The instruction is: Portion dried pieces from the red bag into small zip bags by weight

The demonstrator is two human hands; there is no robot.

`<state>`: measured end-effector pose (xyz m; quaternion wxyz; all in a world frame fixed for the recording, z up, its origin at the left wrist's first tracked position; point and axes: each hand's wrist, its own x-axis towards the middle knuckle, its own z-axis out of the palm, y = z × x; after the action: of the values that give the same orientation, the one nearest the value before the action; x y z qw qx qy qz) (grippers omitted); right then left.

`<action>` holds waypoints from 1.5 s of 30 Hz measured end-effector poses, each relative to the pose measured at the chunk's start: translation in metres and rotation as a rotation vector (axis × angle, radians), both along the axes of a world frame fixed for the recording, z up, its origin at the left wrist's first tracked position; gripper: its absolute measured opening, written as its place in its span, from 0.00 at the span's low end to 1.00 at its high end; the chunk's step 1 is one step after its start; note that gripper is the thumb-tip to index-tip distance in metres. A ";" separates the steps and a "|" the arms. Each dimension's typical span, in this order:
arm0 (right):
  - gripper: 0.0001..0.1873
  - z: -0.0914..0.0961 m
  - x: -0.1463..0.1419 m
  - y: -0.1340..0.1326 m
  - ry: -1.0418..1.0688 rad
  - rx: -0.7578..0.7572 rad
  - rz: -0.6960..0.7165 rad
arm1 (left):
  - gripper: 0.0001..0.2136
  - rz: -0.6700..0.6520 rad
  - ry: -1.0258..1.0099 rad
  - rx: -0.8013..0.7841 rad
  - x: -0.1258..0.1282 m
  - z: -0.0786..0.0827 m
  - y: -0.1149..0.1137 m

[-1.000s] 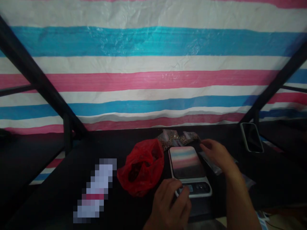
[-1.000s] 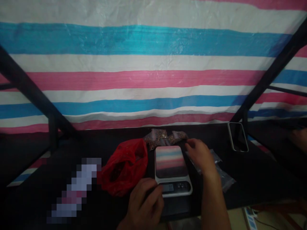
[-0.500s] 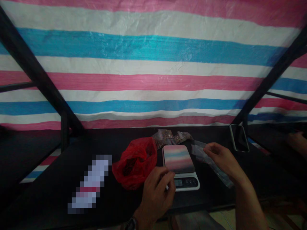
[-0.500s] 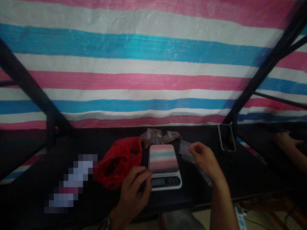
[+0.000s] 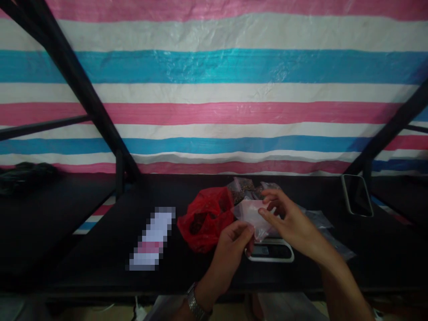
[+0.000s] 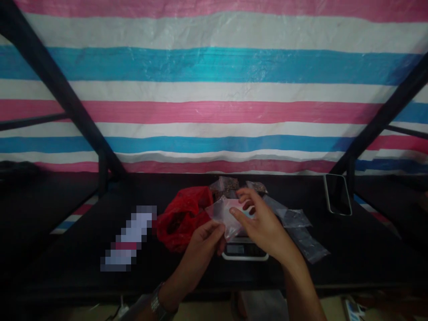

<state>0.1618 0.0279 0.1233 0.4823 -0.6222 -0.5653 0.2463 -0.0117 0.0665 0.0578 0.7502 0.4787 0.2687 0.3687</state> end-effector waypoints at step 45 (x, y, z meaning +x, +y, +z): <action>0.13 -0.013 -0.103 0.078 -0.883 -0.332 0.191 | 0.16 0.658 0.514 0.748 -0.087 -0.031 -0.017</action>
<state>0.0585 0.1059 0.1103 0.0655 -0.6811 -0.7238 0.0889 -0.0985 0.0498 0.0266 0.2849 0.6776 0.4288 0.5252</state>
